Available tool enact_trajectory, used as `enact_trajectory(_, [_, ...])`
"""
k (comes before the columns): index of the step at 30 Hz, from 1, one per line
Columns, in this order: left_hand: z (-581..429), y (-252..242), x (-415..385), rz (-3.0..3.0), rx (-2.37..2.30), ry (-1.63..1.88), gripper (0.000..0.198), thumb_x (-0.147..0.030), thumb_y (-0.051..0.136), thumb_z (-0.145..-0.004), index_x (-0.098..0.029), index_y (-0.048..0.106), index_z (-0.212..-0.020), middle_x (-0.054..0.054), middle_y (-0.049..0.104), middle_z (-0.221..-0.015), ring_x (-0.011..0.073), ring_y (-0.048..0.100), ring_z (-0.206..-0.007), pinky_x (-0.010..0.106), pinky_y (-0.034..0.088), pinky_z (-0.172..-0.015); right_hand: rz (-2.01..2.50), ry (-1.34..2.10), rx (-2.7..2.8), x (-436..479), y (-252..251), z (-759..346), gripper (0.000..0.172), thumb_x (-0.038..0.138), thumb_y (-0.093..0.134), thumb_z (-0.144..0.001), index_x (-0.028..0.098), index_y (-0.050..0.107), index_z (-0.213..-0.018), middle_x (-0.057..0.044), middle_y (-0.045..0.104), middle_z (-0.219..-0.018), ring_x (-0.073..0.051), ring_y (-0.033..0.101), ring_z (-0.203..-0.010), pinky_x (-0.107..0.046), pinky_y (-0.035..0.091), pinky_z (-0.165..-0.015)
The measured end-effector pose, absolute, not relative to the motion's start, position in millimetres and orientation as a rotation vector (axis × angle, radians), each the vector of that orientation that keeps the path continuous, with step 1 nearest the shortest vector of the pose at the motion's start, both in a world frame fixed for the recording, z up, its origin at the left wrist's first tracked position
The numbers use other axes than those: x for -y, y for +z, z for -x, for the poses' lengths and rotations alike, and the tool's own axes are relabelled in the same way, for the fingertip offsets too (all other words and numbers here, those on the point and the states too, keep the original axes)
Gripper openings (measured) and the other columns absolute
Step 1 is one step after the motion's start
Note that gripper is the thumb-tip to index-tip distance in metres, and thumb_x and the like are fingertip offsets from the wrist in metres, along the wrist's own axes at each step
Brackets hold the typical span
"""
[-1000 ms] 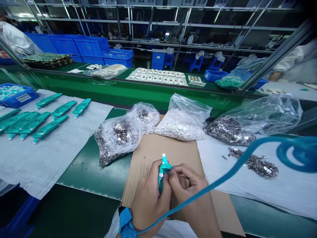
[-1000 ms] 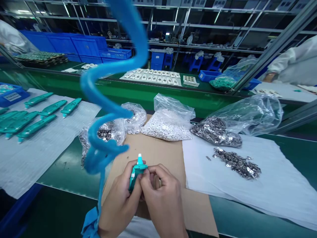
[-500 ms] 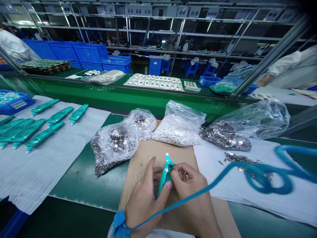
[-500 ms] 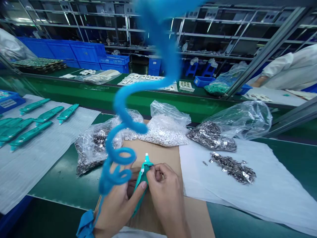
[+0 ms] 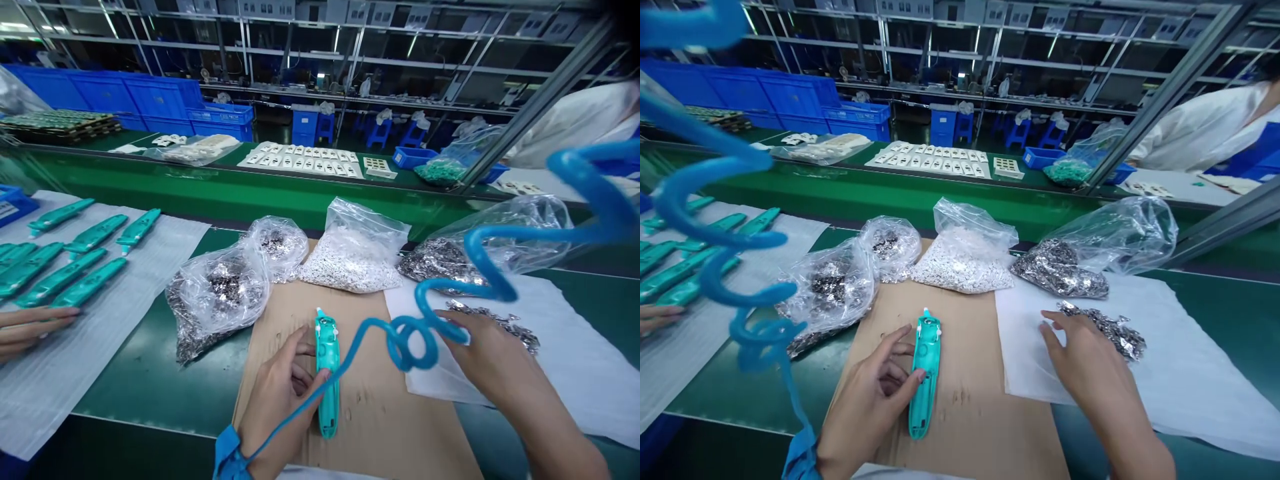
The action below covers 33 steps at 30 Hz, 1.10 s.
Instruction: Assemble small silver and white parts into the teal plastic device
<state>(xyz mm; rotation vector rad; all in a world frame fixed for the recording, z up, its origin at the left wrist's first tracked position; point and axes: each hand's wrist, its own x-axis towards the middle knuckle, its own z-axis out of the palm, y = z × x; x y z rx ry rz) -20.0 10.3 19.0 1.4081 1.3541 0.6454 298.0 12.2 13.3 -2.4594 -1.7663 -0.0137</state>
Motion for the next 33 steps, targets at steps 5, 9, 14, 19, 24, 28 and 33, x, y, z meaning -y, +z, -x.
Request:
enact_trajectory(5, [21,15,-11,-1.446,-1.380,0.661,0.059,-0.038,0.062,-0.087,-0.019,0.047,-0.141,0.007,0.071,-0.112,0.0135,0.067,-0.064,0.026,0.057,-0.060,2.608,0.119,1.779,-16,-2,-322,0.049,0.046,0.038,-0.095,0.018,0.071,-0.117,-0.018,0.070,-0.116,-0.034,0.071,-0.085,-0.042,0.053,-0.063])
enact_trajectory(9, [24,16,-9,-1.442,-1.389,0.700,0.053,-0.034,0.061,-0.088,-0.022,0.050,-0.138,0.005,0.071,-0.113,0.0121,0.066,-0.062,0.025,0.056,-0.059,2.418,-0.016,1.878,-25,26,-295,0.045,0.046,0.041,-0.094,0.018,0.072,-0.112,-0.017,0.072,-0.109,-0.033,0.070,-0.076,-0.042,0.049,-0.057])
enact_trajectory(14, [29,21,-5,-1.412,-1.428,0.757,0.051,-0.029,0.061,-0.088,-0.022,0.051,-0.137,0.005,0.070,-0.112,0.0117,0.066,-0.062,0.023,0.055,-0.057,1.688,0.366,2.217,-72,97,-185,0.037,0.048,0.047,-0.095,0.025,0.075,-0.103,-0.009,0.074,-0.103,-0.026,0.069,-0.085,-0.036,0.051,-0.072])
enact_trajectory(19, [40,23,-1,-1.409,-1.502,0.776,0.055,-0.030,0.060,-0.089,-0.019,0.046,-0.141,0.008,0.070,-0.116,0.0139,0.067,-0.064,0.025,0.056,-0.060,1.266,0.486,2.752,-130,119,-55,0.023,0.023,0.055,-0.094,0.018,0.076,-0.102,-0.009,0.075,-0.100,-0.023,0.068,-0.098,-0.031,0.050,-0.083])
enact_trajectory(24, [49,22,4,-1.355,-1.557,0.780,0.061,-0.029,0.061,-0.088,-0.020,0.043,-0.145,0.008,0.071,-0.116,0.0139,0.067,-0.062,0.025,0.058,-0.062,1.223,0.451,2.885,-150,91,-4,0.018,0.027,0.069,-0.089,0.012,0.071,-0.098,-0.010,0.073,-0.100,-0.021,0.069,-0.092,-0.036,0.053,-0.082])
enact_trajectory(28, [50,15,5,-1.374,-1.522,0.904,0.054,-0.027,0.062,-0.087,-0.022,0.050,-0.139,0.006,0.071,-0.115,0.0127,0.066,-0.060,0.024,0.059,-0.062,1.197,0.401,2.883,-148,83,-9,0.028,0.039,0.061,-0.096,0.014,0.066,-0.106,-0.006,0.069,-0.106,-0.018,0.067,-0.092,-0.040,0.055,-0.084])
enact_trajectory(33, [51,2,3,-1.398,-1.480,0.915,0.053,-0.029,0.064,-0.086,-0.024,0.051,-0.137,0.005,0.073,-0.109,0.0120,0.066,-0.056,0.023,0.058,-0.058,1.182,0.353,2.787,-137,99,-26,0.017,0.027,0.058,-0.095,0.013,0.066,-0.097,-0.008,0.070,-0.096,-0.017,0.065,-0.082,-0.030,0.050,-0.073])
